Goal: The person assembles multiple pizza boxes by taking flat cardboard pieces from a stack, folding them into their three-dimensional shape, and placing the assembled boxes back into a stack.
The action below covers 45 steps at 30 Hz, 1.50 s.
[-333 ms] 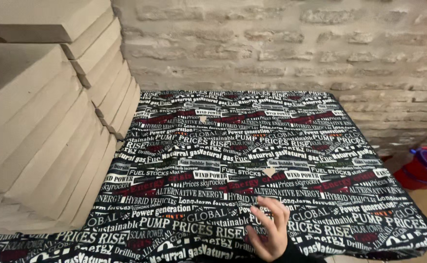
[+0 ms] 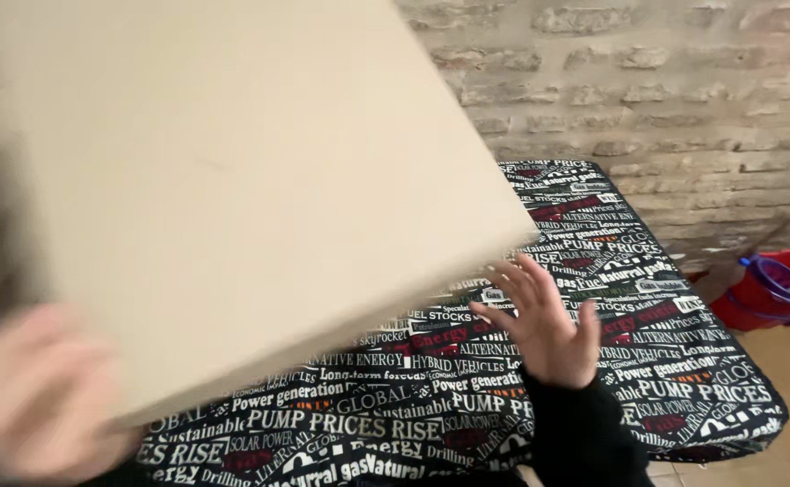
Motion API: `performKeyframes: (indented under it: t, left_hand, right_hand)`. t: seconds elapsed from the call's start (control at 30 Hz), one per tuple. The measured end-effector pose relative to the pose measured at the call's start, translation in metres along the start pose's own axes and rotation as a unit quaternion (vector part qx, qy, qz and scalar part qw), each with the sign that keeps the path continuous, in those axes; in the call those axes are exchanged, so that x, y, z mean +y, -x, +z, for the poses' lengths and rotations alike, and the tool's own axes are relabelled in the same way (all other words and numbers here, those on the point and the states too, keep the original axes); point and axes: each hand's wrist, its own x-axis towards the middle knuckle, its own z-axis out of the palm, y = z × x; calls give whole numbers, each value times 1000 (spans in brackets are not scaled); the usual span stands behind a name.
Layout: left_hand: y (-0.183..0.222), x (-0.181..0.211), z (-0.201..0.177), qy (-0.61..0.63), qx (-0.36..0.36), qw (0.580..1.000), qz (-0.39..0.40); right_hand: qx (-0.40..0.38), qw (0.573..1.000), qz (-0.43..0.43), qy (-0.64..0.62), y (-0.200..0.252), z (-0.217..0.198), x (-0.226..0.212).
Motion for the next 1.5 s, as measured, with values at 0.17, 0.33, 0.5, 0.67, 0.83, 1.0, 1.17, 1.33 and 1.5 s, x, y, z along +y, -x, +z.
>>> performKeyframes:
  t: [0.17,0.33,0.5,0.67,0.83,1.0,1.17,1.33,1.5]
  left_hand:
    - [15,86,179,116,85,957,-252]
    - [84,131,284,155,78,948,-267]
    - [94,158,264,282,-49,870,-402]
    - [101,157,255,294,-46,843,-447]
    - [155,156,289,296,66,730,-612]
    - [169,156,311,443,98,511,-730]
    - [182,149,311,489,64,499,-712]
    - [170,155,291,509,88,503,-693]
    - [135,142,260,567,115,480,-659]
  right_hand:
    - [232,966,113,17,-11,-24,-15]
    - [227,932,201,197,-36,-137,44]
    - [232,898,253,276,-35,-233,132]
    - [253,911,278,167,-21,-215,159]
    - [173,826,373,386,-25,-147,141]
    - [224,805,338,432,-20,-192,152]
    - [243,826,292,416,-26,-205,166]
    - [244,829,286,414,-11,-159,146]
    - [138,930,63,334,-10,-173,140]
